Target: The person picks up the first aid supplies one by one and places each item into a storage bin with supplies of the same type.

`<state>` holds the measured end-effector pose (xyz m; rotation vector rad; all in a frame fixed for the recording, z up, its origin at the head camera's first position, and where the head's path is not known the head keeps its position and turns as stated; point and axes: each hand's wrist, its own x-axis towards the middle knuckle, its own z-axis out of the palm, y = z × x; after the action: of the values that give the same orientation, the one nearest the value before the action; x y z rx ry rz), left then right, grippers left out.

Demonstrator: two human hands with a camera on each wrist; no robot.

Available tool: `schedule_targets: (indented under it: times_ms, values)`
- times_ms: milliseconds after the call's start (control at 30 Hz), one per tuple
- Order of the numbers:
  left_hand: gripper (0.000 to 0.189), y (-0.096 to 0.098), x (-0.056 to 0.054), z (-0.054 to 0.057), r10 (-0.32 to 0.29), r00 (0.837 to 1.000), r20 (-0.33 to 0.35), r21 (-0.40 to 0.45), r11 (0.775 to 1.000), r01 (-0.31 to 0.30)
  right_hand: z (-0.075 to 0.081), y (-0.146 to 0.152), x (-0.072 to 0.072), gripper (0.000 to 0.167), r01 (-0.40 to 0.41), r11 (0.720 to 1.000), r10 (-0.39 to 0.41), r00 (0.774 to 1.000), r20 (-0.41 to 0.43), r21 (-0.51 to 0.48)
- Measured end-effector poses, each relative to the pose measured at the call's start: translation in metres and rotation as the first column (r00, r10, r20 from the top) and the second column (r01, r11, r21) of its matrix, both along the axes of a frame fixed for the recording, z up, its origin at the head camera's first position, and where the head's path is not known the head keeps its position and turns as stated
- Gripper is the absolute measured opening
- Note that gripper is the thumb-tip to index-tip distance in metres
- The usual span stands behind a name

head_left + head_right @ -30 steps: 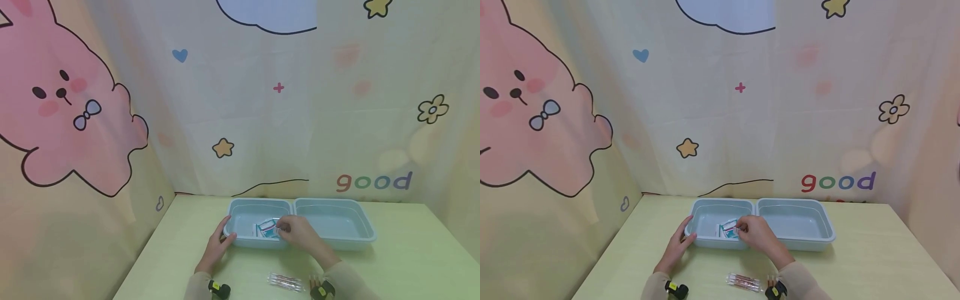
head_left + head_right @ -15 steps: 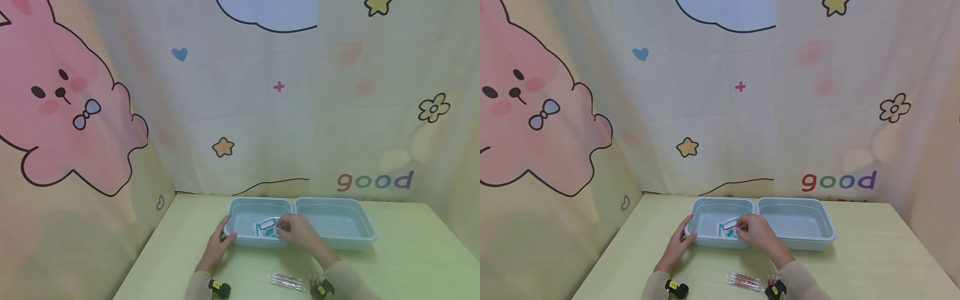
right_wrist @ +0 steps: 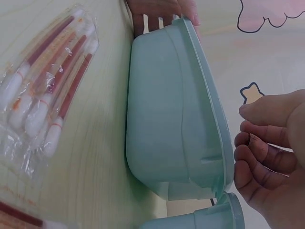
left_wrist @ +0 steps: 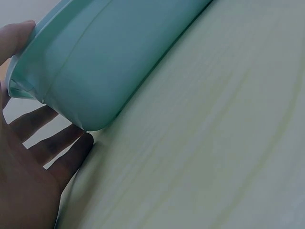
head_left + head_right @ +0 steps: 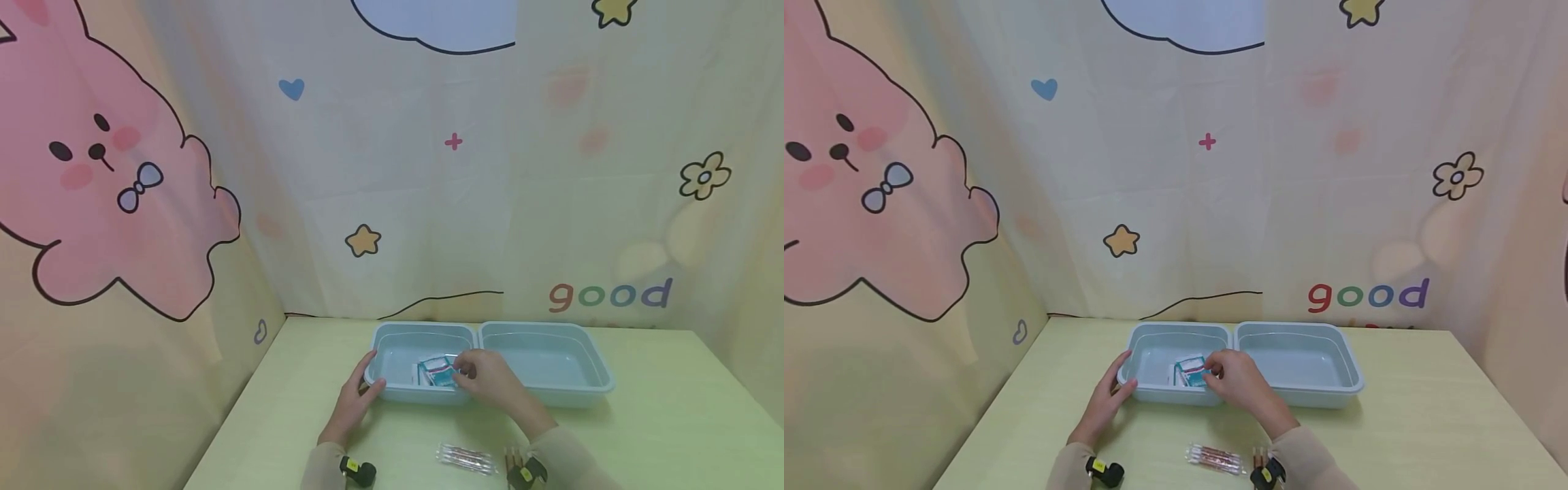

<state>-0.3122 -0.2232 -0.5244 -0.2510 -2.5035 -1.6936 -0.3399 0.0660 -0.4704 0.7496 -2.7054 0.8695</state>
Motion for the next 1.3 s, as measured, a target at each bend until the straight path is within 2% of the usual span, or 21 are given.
schedule_targets:
  times_ms: [333,600,700,867,1300]
  values:
    - [0.062,0.001,0.000,-0.001,0.003,1.000,0.001,0.002,1.000,-0.003,0.001,0.009,0.005,0.007,-0.006,1.000,0.006,1.000,-0.016,-0.012]
    - [0.062,-0.003,-0.020,-0.029,0.036,0.999,-0.011,-0.001,0.999,-0.036,0.004,0.018,0.012,0.009,0.023,1.000,-0.023,1.000,0.002,-0.007]
    - [0.061,-0.005,-0.023,-0.034,0.032,0.999,-0.018,-0.001,0.999,-0.032,0.004,0.022,0.013,0.009,0.055,0.998,-0.054,0.998,0.025,-0.013]
    - [0.061,-0.004,-0.022,-0.034,0.019,0.999,-0.031,0.001,1.000,-0.019,0.004,0.029,0.014,0.011,0.069,0.997,-0.069,0.998,0.015,-0.039]
    - [0.061,-0.003,-0.020,-0.033,0.020,0.999,-0.025,-0.002,1.000,-0.020,0.002,0.050,0.011,0.011,0.075,0.986,-0.095,0.987,-0.129,-0.152]
